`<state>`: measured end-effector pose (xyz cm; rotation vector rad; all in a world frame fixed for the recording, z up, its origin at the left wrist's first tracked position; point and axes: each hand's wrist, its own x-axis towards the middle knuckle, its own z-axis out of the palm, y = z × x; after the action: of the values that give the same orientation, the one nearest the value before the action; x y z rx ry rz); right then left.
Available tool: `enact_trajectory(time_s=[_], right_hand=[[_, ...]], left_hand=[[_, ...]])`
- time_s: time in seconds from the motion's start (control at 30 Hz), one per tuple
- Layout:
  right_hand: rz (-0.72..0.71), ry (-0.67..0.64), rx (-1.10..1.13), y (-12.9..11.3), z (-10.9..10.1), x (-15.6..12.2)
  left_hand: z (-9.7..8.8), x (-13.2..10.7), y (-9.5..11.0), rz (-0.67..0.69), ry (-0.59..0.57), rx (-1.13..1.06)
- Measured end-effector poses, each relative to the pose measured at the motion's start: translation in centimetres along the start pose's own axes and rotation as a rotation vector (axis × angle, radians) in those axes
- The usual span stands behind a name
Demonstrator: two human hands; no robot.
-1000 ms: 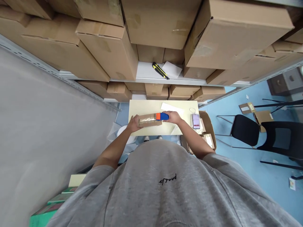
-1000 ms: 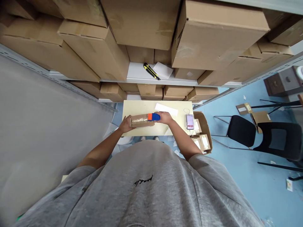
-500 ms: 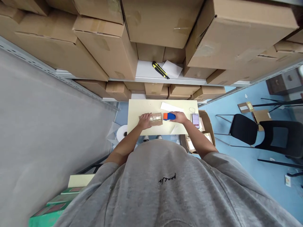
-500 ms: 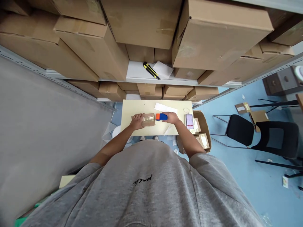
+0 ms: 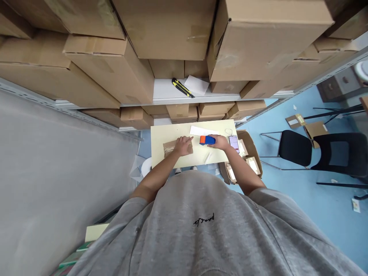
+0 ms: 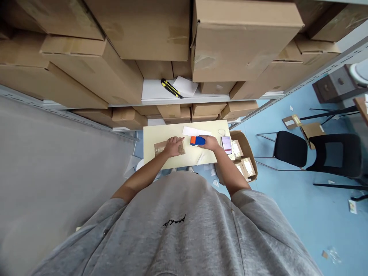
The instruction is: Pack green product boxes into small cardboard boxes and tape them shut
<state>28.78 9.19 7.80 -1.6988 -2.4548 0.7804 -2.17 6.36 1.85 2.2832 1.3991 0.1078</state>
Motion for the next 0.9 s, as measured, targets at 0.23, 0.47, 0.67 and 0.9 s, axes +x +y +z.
enact_trajectory(time_s=[0.23, 0.47, 0.67, 0.9], right_hand=[[-0.212, 0.050, 0.037, -3.0, -4.4, 0.0], [-0.311, -0.017, 0.046, -5.7, -1.5, 1.2], [-0.220, -0.033, 0.065, -4.5, -0.4, 2.2], [-0.236, -0.086, 0.032, -7.0, 0.8, 2.8]], left_hand=[[-2.9, -3.7, -2.4, 0.225, 0.232, -0.309], [-0.2, -7.7, -4.5, 0.144, 0.284, -0.355], [-0.6, -12.0, -8.1, -0.051, 0.233, -0.324], [-3.9, -14.3, -8.6, -0.157, 0.167, 0.012]])
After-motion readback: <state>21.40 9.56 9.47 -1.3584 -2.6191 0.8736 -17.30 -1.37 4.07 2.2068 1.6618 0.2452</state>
